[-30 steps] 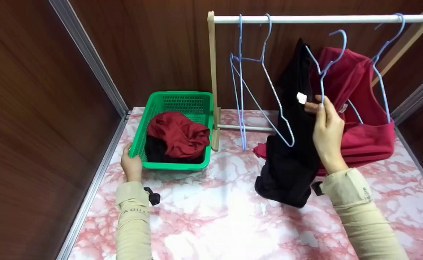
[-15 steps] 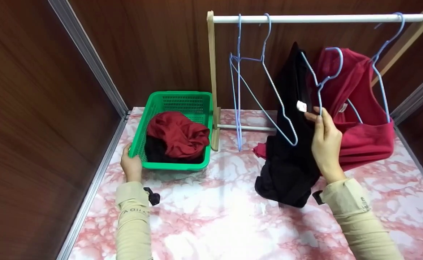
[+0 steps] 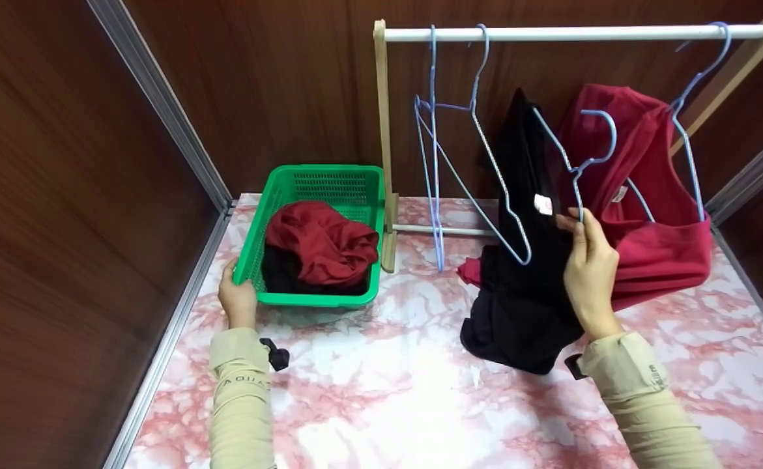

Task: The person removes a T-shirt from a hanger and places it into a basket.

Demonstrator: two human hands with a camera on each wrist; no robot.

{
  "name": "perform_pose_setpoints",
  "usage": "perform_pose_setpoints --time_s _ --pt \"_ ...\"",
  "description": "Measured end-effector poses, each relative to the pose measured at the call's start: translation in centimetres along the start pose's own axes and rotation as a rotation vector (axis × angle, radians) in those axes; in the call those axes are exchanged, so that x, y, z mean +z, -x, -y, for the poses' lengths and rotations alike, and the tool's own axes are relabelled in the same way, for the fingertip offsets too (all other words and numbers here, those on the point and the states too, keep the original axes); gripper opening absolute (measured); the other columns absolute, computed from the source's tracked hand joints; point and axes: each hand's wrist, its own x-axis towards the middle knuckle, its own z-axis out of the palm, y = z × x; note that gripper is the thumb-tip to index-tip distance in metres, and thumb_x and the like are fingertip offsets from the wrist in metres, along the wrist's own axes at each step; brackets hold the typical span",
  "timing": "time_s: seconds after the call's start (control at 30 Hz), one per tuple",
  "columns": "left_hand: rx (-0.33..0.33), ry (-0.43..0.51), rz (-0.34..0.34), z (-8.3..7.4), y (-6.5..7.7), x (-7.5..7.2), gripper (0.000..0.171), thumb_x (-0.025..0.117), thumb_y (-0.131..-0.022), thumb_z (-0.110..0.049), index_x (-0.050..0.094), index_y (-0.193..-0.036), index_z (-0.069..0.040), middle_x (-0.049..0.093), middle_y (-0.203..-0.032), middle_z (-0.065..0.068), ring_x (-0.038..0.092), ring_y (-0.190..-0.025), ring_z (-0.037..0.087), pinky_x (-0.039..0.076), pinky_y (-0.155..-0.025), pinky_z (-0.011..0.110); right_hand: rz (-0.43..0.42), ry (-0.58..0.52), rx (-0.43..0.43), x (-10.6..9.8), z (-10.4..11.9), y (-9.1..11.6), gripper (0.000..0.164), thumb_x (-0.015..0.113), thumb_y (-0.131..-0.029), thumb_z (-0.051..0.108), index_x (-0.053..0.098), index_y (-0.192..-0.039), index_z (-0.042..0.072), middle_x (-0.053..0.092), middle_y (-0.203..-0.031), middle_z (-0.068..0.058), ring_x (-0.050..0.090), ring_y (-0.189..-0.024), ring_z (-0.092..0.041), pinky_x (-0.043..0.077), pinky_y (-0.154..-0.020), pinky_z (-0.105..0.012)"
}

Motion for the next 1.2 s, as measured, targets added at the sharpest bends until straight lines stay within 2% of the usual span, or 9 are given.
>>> perform_pose_setpoints --time_s 0.27,0.37,0.5,0.63,0.67,0.8,0.9,1.07,1.2 --pt "-0.001 -0.002 -0.009 0.0 0.0 0.0 0.054 0.043 -0.084 0.011 0.047 -0.136 -0.005 0.052 -0.135 0.024 0.048 -0.125 0.036 0.036 -0.107 0.045 -0.036 0.035 0.049 0.1 -1.2 0.8 0.029 0.045 -0.099 0.014 0.062 -0.117 -0.002 0.069 -0.104 -0.022 0.051 -0.09 0.025 0.039 -0.089 -0.007" --pt "0.006 0.006 -0.007 0.0 0.1 0.0 0.055 0.043 -0.083 0.011 0.048 -0.135 -0.005 0.052 -0.134 0.024 0.048 -0.124 0.036 0.036 -0.107 0.045 -0.039 0.094 0.069 0.1 -1.7 1.2 0.03 0.043 -0.1 0.017 0.062 -0.117 0.001 0.071 -0.1 -0.018 0.06 -0.093 0.01 0.038 -0.083 -0.009" --pt "0.009 0.005 -0.002 -0.1 0.2 0.0 0.056 0.043 -0.082 0.012 0.047 -0.136 -0.005 0.051 -0.135 0.025 0.047 -0.126 0.036 0.035 -0.108 0.045 -0.033 0.125 0.077 0.1 -2.3 1.7 0.03 0.042 -0.1 0.018 0.061 -0.117 0.002 0.072 -0.094 -0.018 0.064 -0.095 -0.023 0.035 -0.075 -0.009" --pt "0.009 -0.002 -0.005 0.0 0.2 -0.1 0.055 0.044 -0.083 0.011 0.047 -0.136 -0.005 0.051 -0.135 0.024 0.047 -0.126 0.037 0.035 -0.108 0.045 -0.03 0.124 0.059 0.1 -2.8 2.3 0.028 0.043 -0.1 0.015 0.061 -0.117 0.002 0.072 -0.091 -0.019 0.063 -0.096 -0.031 0.035 -0.074 -0.01" --pt "0.008 -0.005 -0.005 -0.1 0.2 -0.1 0.055 0.043 -0.084 0.011 0.047 -0.136 -0.004 0.051 -0.135 0.025 0.047 -0.127 0.037 0.035 -0.108 0.045 -0.027 0.125 0.053 0.1 -2.9 2.5 0.028 0.043 -0.1 0.014 0.061 -0.117 0.002 0.072 -0.092 -0.018 0.063 -0.096 -0.03 0.035 -0.075 -0.009" --pt "0.006 -0.025 0.01 -0.2 0.3 -0.2 0.054 0.044 -0.085 0.011 0.046 -0.137 -0.004 0.049 -0.138 0.024 0.044 -0.13 0.037 0.033 -0.11 0.045 -0.035 0.097 0.023 0.1 -3.2 3.1 0.026 0.046 -0.098 0.01 0.062 -0.117 0.003 0.073 -0.092 -0.018 0.065 -0.099 -0.008 0.037 -0.08 -0.006" --pt "0.006 -0.059 0.026 -0.3 0.4 -0.3 0.054 0.044 -0.087 0.009 0.045 -0.138 -0.005 0.047 -0.14 0.023 0.042 -0.131 0.037 0.032 -0.111 0.046 -0.048 0.063 -0.02 0.0 -3.5 3.6 0.026 0.047 -0.097 0.004 0.063 -0.116 0.0 0.072 -0.093 -0.02 0.059 -0.1 0.01 0.037 -0.085 -0.003" --pt "0.015 -0.128 0.047 -0.4 0.4 -0.7 0.051 0.045 -0.09 0.002 0.043 -0.14 -0.006 0.046 -0.141 0.023 0.042 -0.131 0.039 0.033 -0.11 0.048 -0.064 0.04 -0.073 -0.1 -3.9 4.4 0.025 0.049 -0.093 -0.003 0.064 -0.113 -0.006 0.071 -0.092 -0.023 0.053 -0.1 0.021 0.037 -0.089 -0.001" --pt "0.029 -0.225 0.036 -0.5 0.5 -0.8 0.047 0.045 -0.093 -0.009 0.043 -0.14 -0.007 0.048 -0.139 0.024 0.045 -0.127 0.043 0.035 -0.106 0.051 -0.065 0.028 -0.059 -0.2 -4.1 4.9 0.025 0.05 -0.091 -0.007 0.065 -0.111 -0.008 0.071 -0.09 -0.024 0.051 -0.098 0.026 0.037 -0.087 0.0"
